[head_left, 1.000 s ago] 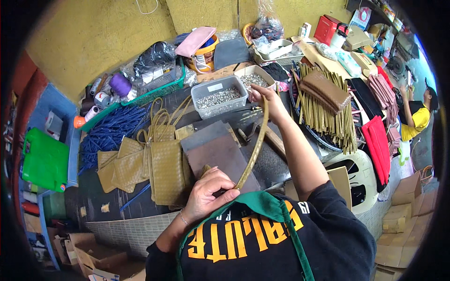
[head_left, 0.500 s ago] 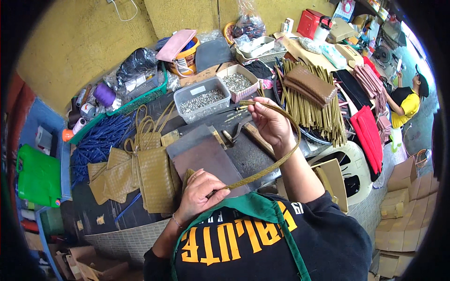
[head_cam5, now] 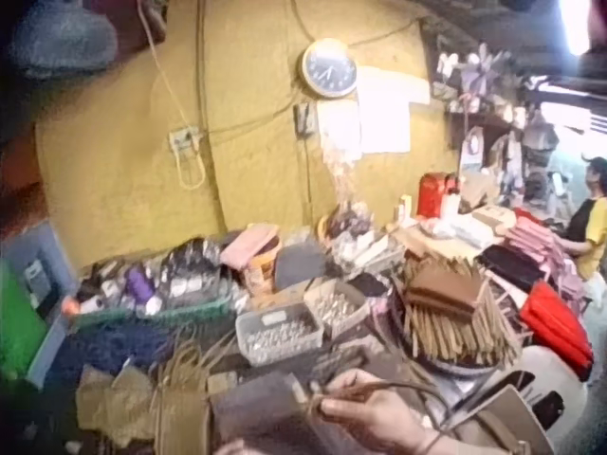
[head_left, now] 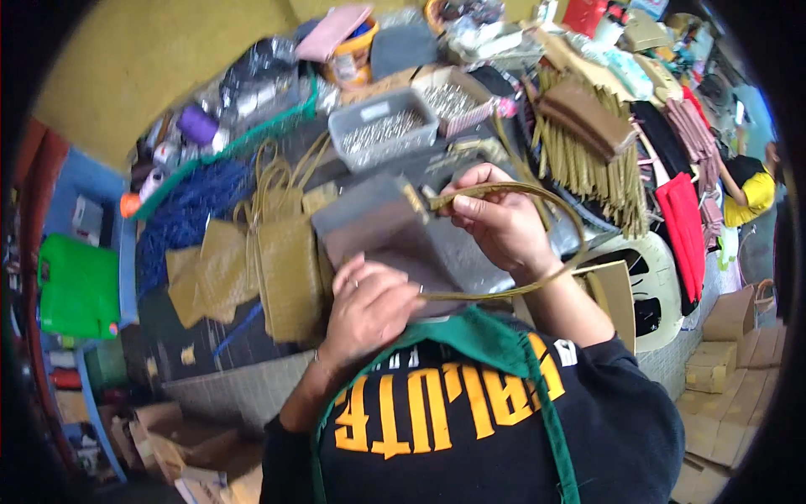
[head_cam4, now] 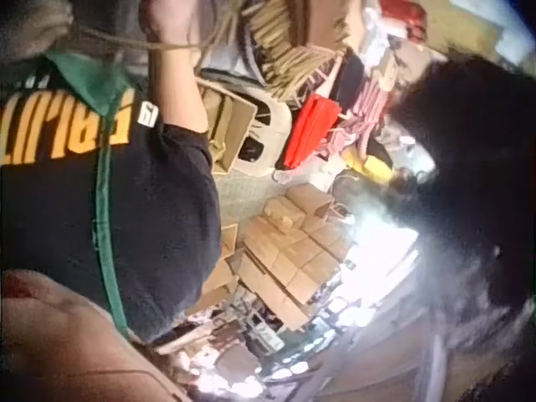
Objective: The person attaches hardware and zipper sliders to straps and pouches by hand, threading and folding the straps at the workbench.
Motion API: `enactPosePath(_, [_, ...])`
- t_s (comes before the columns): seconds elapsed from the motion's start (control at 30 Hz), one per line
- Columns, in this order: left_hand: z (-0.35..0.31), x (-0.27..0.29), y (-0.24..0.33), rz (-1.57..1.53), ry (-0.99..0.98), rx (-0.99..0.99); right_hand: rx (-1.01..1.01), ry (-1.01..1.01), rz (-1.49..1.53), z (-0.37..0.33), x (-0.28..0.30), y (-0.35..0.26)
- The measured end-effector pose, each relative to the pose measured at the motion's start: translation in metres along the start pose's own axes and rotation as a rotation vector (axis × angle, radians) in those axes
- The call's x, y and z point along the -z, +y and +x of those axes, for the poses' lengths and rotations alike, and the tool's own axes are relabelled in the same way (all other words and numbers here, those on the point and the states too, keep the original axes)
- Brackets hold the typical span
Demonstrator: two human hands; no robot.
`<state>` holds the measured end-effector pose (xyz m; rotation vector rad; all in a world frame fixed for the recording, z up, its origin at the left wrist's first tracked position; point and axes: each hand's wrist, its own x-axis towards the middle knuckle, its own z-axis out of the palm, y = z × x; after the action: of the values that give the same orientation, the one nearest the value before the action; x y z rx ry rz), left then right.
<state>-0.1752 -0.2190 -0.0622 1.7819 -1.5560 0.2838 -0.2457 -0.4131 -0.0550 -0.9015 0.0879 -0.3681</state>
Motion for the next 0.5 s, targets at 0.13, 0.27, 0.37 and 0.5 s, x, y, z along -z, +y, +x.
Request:
enactPosePath(0.13, [0.002, 0.006, 0.004, 0.125, 0.031, -0.017, -0.017, -0.076, -0.235, -0.032, -0.016, 0.016])
enactPosePath(0.27, [-0.001, 0.005, 0.001, 0.166, 0.027, -0.036, -0.066, -0.064, -0.095, -0.041, -0.017, 0.031])
enactPosePath(0.37, [-0.003, 0.004, 0.002, 0.186, 0.031, -0.014, -0.117, -0.021, -0.078, -0.044, -0.02, 0.032])
enactPosePath(0.5, [-0.002, 0.005, 0.001, 0.173, 0.028, 0.006, -0.047, -0.044, -0.231, -0.047, -0.02, 0.033])
